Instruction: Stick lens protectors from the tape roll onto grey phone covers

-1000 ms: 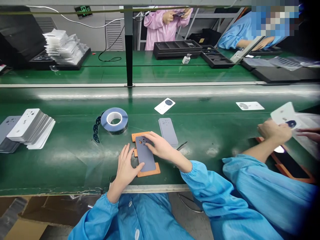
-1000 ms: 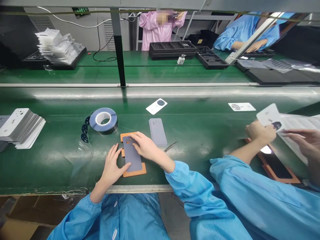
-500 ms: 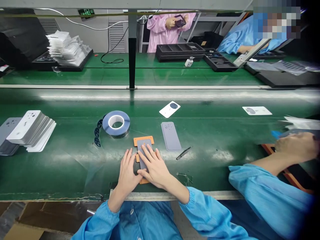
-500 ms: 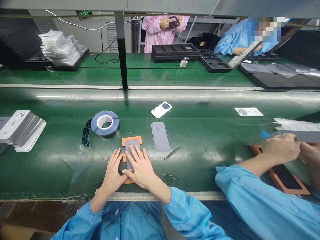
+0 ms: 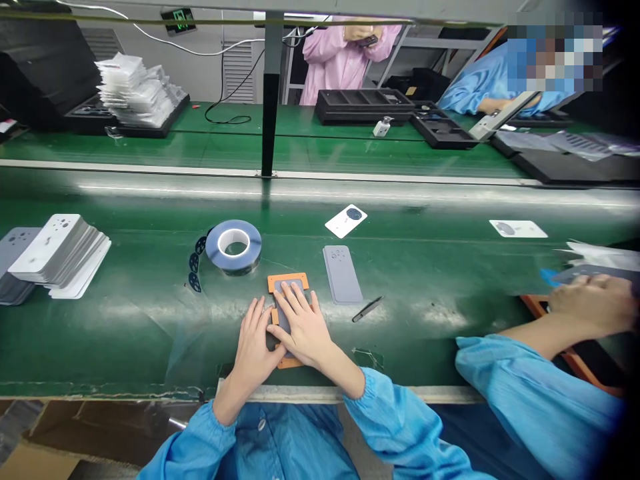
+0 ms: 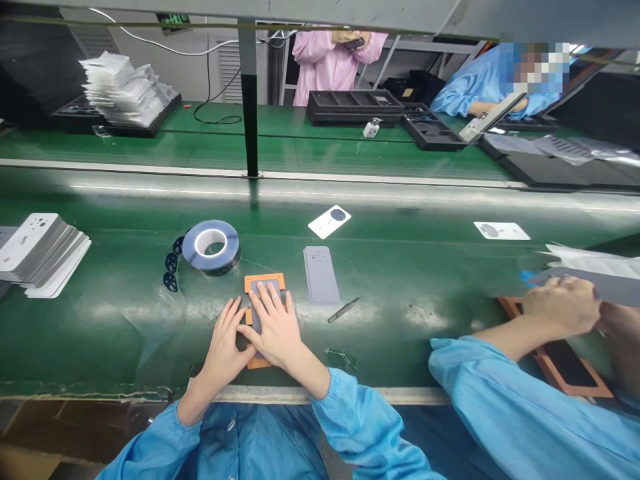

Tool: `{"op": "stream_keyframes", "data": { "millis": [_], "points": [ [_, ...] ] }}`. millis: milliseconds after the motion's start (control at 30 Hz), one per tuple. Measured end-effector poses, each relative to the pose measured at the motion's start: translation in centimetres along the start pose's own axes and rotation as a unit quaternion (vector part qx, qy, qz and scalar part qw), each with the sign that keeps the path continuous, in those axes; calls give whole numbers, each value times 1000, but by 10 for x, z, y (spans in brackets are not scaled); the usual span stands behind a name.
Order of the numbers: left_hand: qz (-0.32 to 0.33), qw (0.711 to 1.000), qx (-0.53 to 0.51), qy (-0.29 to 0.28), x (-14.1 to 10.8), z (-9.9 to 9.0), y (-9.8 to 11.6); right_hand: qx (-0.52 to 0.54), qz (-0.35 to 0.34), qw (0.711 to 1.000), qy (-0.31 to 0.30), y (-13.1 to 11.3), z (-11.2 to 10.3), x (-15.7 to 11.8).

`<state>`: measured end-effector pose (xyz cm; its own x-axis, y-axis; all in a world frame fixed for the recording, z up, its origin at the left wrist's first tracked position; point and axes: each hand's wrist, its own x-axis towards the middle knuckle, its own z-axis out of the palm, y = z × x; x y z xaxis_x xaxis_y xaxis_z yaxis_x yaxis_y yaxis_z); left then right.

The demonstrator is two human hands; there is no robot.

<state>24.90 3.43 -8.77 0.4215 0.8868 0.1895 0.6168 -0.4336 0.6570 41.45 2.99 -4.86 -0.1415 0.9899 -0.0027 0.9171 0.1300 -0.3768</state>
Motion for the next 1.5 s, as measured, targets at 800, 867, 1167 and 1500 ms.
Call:
{"op": "stream_keyframes", "data": {
  "millis": [800,867,1167,1500],
  "points": [
    [-209,903,-374,42,18,-29,15,317,-22,948,36,-6,-27,-33],
    [-245,870,-427,30,21,-29,10,313,-6,949,45,-8,-25,-31],
    [-305,782,-541,52,29,-30,12,439,130,889,0,-1,-2,-30],
    [-239,885,-390,89,10,-61,-12,389,139,908,67,77,-35,73]
  ]
}}
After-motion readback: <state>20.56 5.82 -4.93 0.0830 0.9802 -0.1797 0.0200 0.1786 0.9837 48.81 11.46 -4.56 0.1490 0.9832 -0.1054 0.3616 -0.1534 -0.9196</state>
